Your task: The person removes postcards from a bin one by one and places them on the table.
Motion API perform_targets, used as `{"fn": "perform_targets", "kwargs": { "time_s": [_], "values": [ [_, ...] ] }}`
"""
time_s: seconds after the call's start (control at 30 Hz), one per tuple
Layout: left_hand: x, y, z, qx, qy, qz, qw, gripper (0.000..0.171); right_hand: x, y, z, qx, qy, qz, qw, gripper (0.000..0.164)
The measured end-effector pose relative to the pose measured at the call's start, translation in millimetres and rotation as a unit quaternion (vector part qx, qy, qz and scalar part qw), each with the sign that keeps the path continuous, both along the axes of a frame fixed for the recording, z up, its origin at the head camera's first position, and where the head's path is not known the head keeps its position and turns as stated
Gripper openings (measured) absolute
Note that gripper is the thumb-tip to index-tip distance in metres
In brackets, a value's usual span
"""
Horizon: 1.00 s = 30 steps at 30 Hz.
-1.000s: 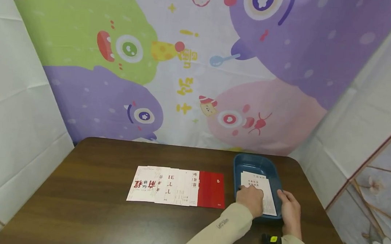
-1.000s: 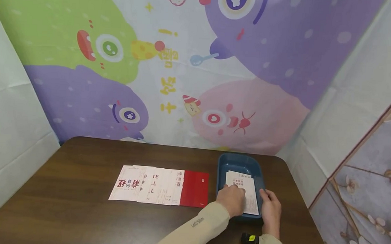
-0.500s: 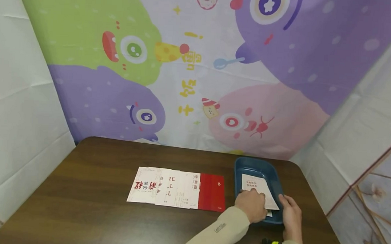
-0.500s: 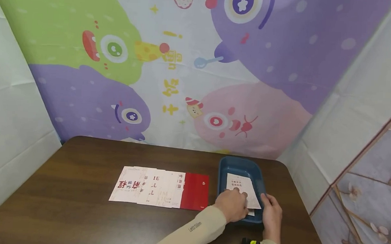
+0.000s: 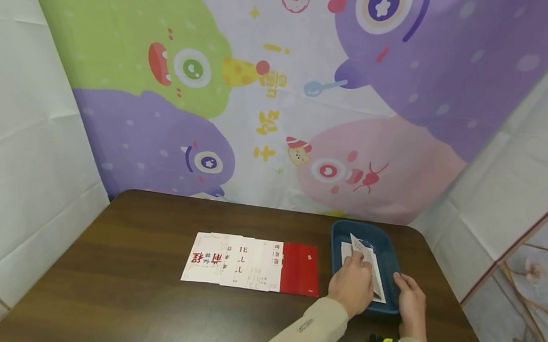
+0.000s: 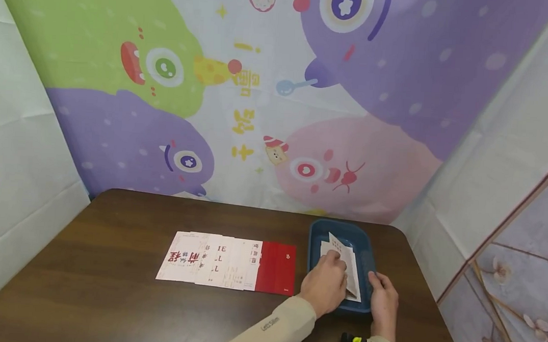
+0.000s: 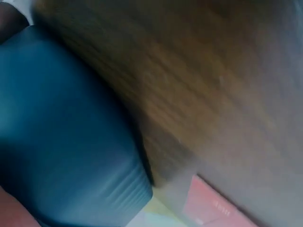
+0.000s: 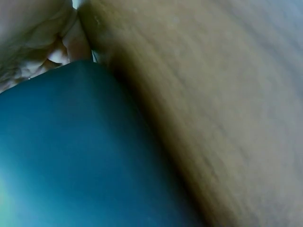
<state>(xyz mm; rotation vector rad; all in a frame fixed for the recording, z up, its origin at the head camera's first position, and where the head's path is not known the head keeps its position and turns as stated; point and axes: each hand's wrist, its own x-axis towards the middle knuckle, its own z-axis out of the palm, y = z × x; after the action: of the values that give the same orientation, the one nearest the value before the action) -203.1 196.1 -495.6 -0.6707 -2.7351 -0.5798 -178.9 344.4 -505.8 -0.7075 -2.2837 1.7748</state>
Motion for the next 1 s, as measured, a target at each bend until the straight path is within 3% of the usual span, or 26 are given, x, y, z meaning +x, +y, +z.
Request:
{"fn": "perform_targets", "kwargs": {
  "time_s": [0.1, 0.2, 0.33, 0.4, 0.47, 0.6, 0.67, 0.7, 0.77, 0.87, 1.0],
  "values": [
    [1.7, -1.8, -1.0, 0.089, -0.016, 0.009, 0.9958, 0.044, 0.6, -0.3, -2.7, 0.002, 0.008, -0.001, 1.000, 0.066],
    [2.6, -4.8, -1.2, 0.196, -0.012, 0.007, 0.9806, 0.040, 0.3, -0.2, -4.7, 0.000, 0.016, -0.005, 1.000, 0.066],
    [9.4, -15.8, 2.6, 0.332, 0.011, -0.037, 0.9425, 0.025, 1.1, -0.4, -7.6, -0.007, 0.000, -0.009, 1.000, 0.065],
    [15.2, -26.2, 11.6, 0.388, 0.011, -0.067, 0.9192, 0.026, 1.1, 0.0, -7.9, -0.007, -0.007, -0.008, 1.000, 0.065],
    [22.4, -40.3, 24.9, 0.423, 0.001, -0.084, 0.9023, 0.028, 0.2, 0.3, -7.3, -0.009, -0.008, -0.008, 1.000, 0.066],
    [36.5, -77.9, 54.3, 0.486, -0.056, -0.077, 0.8691, 0.031, -1.1, 0.2, -6.5, -0.016, -0.003, -0.013, 1.000, 0.069],
    [41.5, -98.3, 63.4, 0.501, -0.080, -0.057, 0.8598, 0.032, -0.4, -0.7, -7.4, -0.017, -0.008, -0.018, 1.000, 0.067],
    [42.8, -108.4, 66.9, 0.505, -0.089, -0.048, 0.8571, 0.033, 0.0, -1.2, -7.9, -0.015, -0.012, -0.020, 1.000, 0.067],
    [44.7, -128.9, 72.3, 0.502, -0.096, -0.028, 0.8589, 0.032, 0.5, -2.3, -8.2, -0.014, -0.019, -0.021, 0.999, 0.066],
    [41.5, -160.0, 78.2, 0.482, -0.097, -0.007, 0.8708, 0.028, -0.8, -3.1, -7.2, -0.015, -0.023, -0.021, 0.999, 0.070],
    [29.2, -205.8, 82.0, 0.468, -0.081, 0.023, 0.8799, 0.022, -1.2, -2.5, -6.8, -0.022, -0.024, -0.027, 0.999, 0.073]
  ]
}}
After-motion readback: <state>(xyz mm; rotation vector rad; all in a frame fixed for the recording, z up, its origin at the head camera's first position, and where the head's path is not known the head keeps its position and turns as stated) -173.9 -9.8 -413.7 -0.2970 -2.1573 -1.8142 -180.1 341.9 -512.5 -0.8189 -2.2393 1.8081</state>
